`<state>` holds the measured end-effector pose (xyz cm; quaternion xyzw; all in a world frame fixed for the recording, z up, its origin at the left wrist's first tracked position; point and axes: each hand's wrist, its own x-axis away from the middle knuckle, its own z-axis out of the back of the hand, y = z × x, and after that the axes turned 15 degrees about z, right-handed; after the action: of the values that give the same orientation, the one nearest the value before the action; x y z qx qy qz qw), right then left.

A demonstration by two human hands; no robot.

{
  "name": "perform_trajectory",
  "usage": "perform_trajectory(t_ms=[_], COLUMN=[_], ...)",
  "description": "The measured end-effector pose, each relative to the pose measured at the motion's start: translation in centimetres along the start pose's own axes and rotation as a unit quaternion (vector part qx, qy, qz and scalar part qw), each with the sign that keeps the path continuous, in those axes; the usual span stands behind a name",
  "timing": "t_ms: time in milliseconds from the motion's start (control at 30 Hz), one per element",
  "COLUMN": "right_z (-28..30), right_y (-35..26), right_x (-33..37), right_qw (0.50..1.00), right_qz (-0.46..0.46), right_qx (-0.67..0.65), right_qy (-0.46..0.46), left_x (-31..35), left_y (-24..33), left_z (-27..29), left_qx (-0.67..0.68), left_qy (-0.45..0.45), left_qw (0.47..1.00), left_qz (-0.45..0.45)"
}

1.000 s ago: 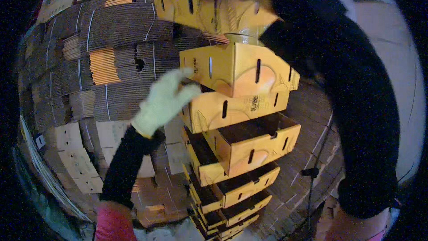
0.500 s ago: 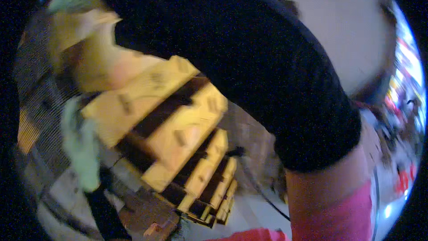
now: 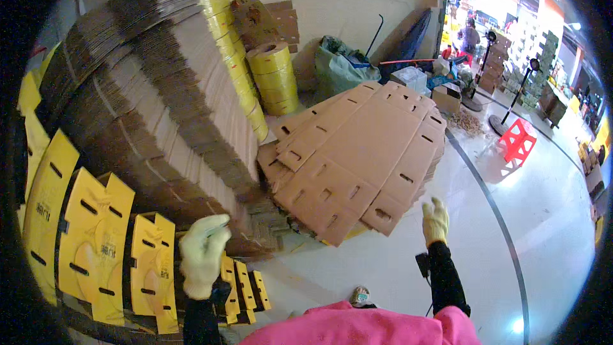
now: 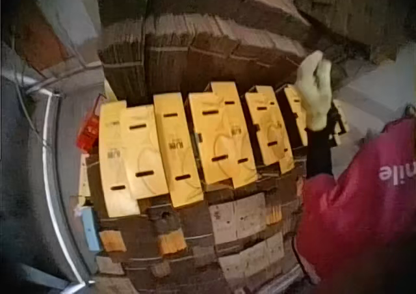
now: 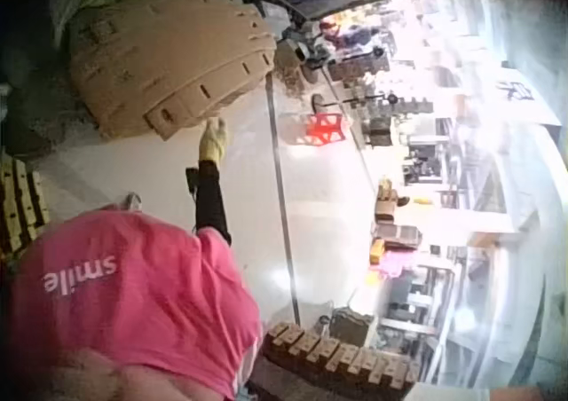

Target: Assembling cardboard boxes from flat sheets and stacking them.

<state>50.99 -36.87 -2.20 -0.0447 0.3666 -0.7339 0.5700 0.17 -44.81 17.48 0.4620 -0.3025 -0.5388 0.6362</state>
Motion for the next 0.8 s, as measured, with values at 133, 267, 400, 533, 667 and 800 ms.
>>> perform_trajectory(t_ms=[133,267,400,533,667,800], right_z=[-7.4,-11.3,-10.8,-11.4,-8.9,-7.5], right_y=[6.6,1.7,-3.1,-0.2,-0.5,-1.3], right_x=[0.0,-0.1,-2.1,-0.9,-1.9,-5.2], right_qw=[0.958,0.925,0.843,0.873,0.944,0.894], right_qz=[-0.215,-0.152,-0.310,-0.218,-0.175,-0.375], right_qx=[-0.169,-0.324,-0.439,-0.436,-0.274,-0.245], right_qy=[-0.080,-0.130,-0.028,0.023,-0.050,-0.027], left_x=[-10.3,-21.7,-31.6,-35.5,-35.2,-32.5], left_y=[-4.5,-11.0,-15.7,-18.8,-17.6,-17.0], left_z=[-9.2,-16.8,-22.2,-25.6,-24.4,-23.9], left_qx=[-0.111,-0.219,-0.383,-0.420,-0.410,-0.428], left_qy=[-0.075,-0.127,-0.074,-0.037,-0.043,-0.084], left_qw=[0.990,0.966,0.921,0.902,0.900,0.888], left_qz=[-0.043,-0.046,0.003,0.091,0.138,0.145])
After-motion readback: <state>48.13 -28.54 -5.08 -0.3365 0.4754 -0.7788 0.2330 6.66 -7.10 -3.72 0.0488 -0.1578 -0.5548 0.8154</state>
